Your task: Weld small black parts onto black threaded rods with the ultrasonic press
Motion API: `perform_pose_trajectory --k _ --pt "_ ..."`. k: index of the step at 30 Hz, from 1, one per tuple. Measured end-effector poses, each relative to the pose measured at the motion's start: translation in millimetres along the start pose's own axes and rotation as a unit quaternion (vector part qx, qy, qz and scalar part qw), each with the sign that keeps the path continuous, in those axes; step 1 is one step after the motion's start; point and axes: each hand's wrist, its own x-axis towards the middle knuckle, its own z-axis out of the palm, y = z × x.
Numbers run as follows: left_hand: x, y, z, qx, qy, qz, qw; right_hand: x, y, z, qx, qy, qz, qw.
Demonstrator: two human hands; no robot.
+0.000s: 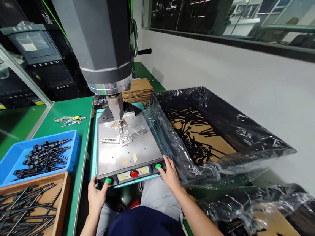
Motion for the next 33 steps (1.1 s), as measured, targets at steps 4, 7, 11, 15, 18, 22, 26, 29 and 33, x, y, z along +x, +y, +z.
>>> perform_pose_trajectory --k 4,7,11,15,18,22,26,29,33 --pt "1.6 -21.4 7.0 -0.016 -0.031 0.017 0.999 1.6 5.8 2.9 -0.003 0.004 -0.004 1.000" --pt "6.8 -19.5 5.6 -0.009 -0.030 0.028 0.999 1.1 7.5 4.8 -0.011 0.018 -0.019 1.000" --pt "10.4 -16.2 1.6 0.007 -0.036 0.018 0.999 -2.7 9.1 7.9 -0.019 0.024 -0.026 0.999" --pt "12.1 -17.4 -1.9 0.007 -0.062 0.024 0.998 -4.2 11.1 7.7 -0.015 0.000 0.000 1.000" --pt "11.5 -18.1 -2.5 -0.013 -0.075 0.016 0.997 -4.2 11.5 7.8 -0.009 -0.006 0.014 1.000" --pt "9.5 -18.2 0.3 -0.031 -0.067 0.005 0.997 -4.4 9.2 10.2 -0.006 0.014 0.022 1.000" --pt "8.6 -18.4 1.4 -0.035 -0.065 0.000 0.997 -4.5 6.9 10.3 0.000 0.008 0.029 1.000" --pt "7.5 -11.2 -1.6 -0.033 -0.049 -0.012 0.998 -4.0 5.9 8.7 0.007 0.005 0.030 1.000" --pt "9.9 22.6 -3.6 -0.056 0.025 0.043 0.997 -2.7 5.2 8.0 0.020 0.007 0.037 0.999"
